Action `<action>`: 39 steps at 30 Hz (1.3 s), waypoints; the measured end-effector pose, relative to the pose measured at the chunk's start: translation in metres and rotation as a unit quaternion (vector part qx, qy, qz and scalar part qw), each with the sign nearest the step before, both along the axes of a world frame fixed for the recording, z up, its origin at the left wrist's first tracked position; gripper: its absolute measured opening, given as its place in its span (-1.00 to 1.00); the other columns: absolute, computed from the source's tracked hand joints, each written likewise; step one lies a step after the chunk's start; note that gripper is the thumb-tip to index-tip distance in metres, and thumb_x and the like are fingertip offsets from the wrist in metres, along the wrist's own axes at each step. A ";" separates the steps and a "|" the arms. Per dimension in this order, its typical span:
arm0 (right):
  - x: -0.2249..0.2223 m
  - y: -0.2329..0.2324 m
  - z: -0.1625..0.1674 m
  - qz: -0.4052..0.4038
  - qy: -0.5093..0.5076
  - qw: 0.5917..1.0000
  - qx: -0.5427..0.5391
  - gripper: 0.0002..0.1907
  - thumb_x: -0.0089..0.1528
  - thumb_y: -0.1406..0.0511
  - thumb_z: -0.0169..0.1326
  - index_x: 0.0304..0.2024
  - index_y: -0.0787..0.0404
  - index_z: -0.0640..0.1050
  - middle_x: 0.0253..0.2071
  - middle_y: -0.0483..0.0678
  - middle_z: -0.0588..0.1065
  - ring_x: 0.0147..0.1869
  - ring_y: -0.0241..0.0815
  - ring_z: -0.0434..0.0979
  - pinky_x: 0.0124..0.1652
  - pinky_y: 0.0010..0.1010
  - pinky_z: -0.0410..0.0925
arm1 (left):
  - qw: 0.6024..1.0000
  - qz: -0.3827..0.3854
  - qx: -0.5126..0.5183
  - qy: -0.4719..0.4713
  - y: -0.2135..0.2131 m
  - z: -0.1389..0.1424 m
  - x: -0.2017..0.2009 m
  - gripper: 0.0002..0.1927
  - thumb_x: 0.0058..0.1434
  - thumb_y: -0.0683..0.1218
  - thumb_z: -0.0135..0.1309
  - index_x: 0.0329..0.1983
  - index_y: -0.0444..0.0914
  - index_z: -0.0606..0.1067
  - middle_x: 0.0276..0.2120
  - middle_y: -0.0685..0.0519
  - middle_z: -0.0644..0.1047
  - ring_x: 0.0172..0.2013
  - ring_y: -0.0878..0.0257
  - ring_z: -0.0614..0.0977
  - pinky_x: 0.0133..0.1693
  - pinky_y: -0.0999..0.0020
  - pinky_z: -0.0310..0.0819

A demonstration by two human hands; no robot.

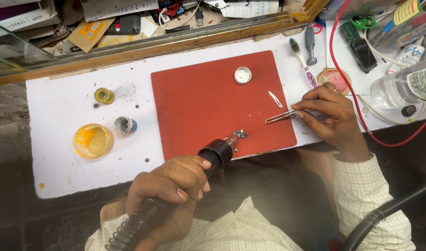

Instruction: The person works on a small electronic component at a repair bench. They apply paste from a small container using a brush, reposition the component with tweezers, then use a hot air gun to heat the component on the mat.

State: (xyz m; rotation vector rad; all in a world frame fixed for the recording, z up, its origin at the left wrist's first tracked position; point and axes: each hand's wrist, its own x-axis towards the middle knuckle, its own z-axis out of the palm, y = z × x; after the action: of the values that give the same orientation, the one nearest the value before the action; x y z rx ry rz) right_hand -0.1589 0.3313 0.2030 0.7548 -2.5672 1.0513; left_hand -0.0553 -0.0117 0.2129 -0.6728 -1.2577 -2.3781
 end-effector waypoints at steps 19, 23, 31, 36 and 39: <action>0.000 -0.001 0.000 -0.003 0.001 1.000 0.008 -0.79 0.15 0.40 0.32 -0.15 0.21 0.66 -0.27 -0.10 0.51 -0.16 -0.19 0.39 -0.13 -0.37 0.25 | 1.000 0.003 -0.005 -0.004 0.000 0.002 0.000 -0.28 0.24 0.50 -0.05 -0.20 -0.27 0.38 -0.50 -0.13 0.53 -0.44 -0.01 0.63 -0.02 -0.26 0.53; 0.001 -0.001 0.001 0.000 0.001 1.000 0.006 -0.79 0.15 0.40 0.32 -0.16 0.21 0.66 -0.26 -0.09 0.51 -0.16 -0.19 0.39 -0.13 -0.38 0.25 | 1.000 0.007 -0.002 0.006 0.001 0.001 -0.001 -0.28 0.24 0.49 -0.06 -0.20 -0.27 0.38 -0.50 -0.13 0.53 -0.44 0.00 0.63 -0.03 -0.25 0.53; 0.000 0.000 -0.001 0.000 0.005 1.000 0.004 -0.80 0.14 0.41 0.32 -0.17 0.22 0.66 -0.26 -0.09 0.51 -0.16 -0.19 0.39 -0.15 -0.38 0.26 | 1.000 0.005 -0.007 0.000 0.000 0.002 0.000 -0.28 0.24 0.50 -0.07 -0.20 -0.27 0.38 -0.50 -0.13 0.53 -0.44 0.00 0.62 -0.02 -0.25 0.53; 0.001 0.001 -0.002 -0.002 0.007 1.000 0.002 -0.80 0.14 0.42 0.33 -0.17 0.23 0.66 -0.26 -0.09 0.52 -0.16 -0.20 0.40 -0.15 -0.39 0.26 | 1.000 0.001 -0.009 -0.001 -0.001 0.003 0.000 -0.28 0.23 0.50 -0.06 -0.19 -0.27 0.38 -0.50 -0.12 0.53 -0.43 0.00 0.62 -0.01 -0.26 0.52; 0.001 0.001 -0.002 -0.003 0.002 1.000 -0.003 -0.80 0.14 0.42 0.32 -0.17 0.23 0.66 -0.26 -0.08 0.51 -0.15 -0.19 0.41 -0.14 -0.40 0.27 | 1.000 -0.007 -0.010 -0.009 -0.001 0.004 0.001 -0.28 0.23 0.49 -0.04 -0.19 -0.27 0.39 -0.49 -0.13 0.53 -0.42 -0.01 0.62 0.01 -0.26 0.51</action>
State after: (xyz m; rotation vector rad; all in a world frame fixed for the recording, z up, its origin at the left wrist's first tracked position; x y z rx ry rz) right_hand -0.1576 0.3327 0.2007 0.7465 -2.5600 1.0554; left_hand -0.0543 -0.0132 0.2174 -0.6693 -1.2891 -2.3906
